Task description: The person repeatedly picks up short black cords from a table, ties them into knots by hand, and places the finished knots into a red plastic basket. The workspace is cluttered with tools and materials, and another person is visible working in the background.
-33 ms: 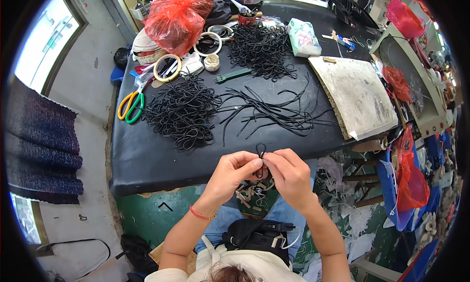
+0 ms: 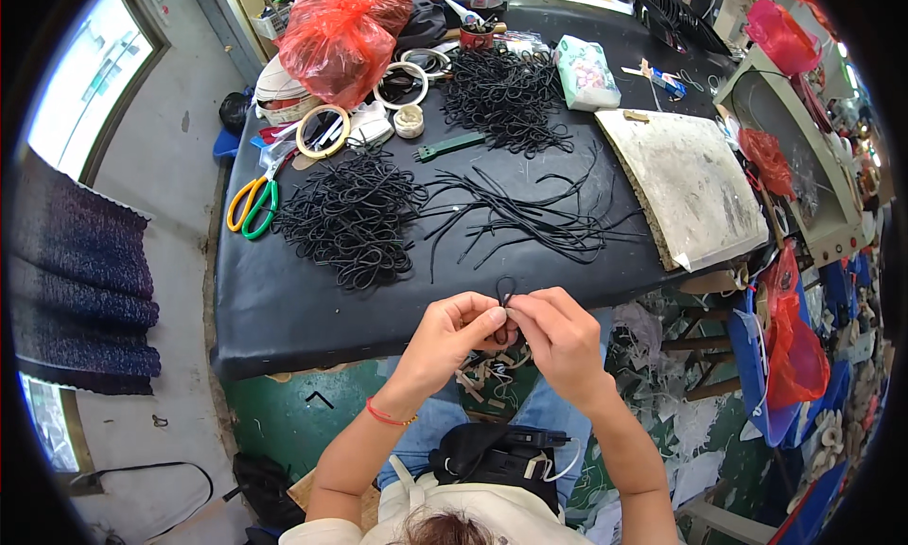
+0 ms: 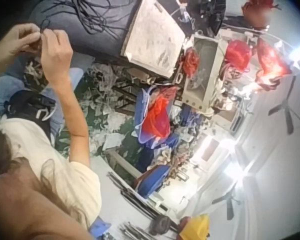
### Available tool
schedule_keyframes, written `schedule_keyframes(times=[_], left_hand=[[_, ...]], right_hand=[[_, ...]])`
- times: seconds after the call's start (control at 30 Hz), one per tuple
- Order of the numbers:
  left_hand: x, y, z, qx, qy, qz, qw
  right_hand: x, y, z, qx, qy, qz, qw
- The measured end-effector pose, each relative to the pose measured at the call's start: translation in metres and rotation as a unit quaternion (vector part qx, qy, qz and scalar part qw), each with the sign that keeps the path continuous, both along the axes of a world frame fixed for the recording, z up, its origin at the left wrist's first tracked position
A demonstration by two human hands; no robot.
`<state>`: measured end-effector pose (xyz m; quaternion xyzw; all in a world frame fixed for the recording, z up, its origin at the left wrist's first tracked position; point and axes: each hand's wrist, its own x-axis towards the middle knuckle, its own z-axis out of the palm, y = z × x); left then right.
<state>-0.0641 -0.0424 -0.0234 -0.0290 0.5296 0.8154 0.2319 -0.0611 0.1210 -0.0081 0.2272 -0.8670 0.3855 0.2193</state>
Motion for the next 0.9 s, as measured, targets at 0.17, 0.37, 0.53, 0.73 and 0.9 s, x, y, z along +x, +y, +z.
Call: schedule_keyframes(times=[0.17, 0.37, 0.53, 0.73, 0.9], left_hand=[[-0.002, -0.008, 0.000, -0.199, 0.092, 0.047, 0.975], [0.008, -0.007, 0.014, -0.123, 0.190, -0.107, 0.968], [0.005, -0.005, 0.012, 0.041, 0.035, -0.031, 0.998], [0.010, -0.002, -0.004, -0.086, 0.100, 0.025, 0.991], [0.013, -0.003, 0.000, -0.047, 0.081, 0.053, 0.994]], right_hand=[[0.007, 0.014, 0.025, 0.132, 0.007, 0.036, 0.991], [-0.017, 0.025, 0.024, -0.041, -0.137, 0.048, 0.989], [0.007, 0.009, 0.009, -0.098, -0.215, 0.066, 0.970], [0.029, -0.001, 0.009, -0.232, -0.327, 0.077, 0.913], [0.029, -0.003, 0.007, -0.413, -0.441, 0.131, 0.786]])
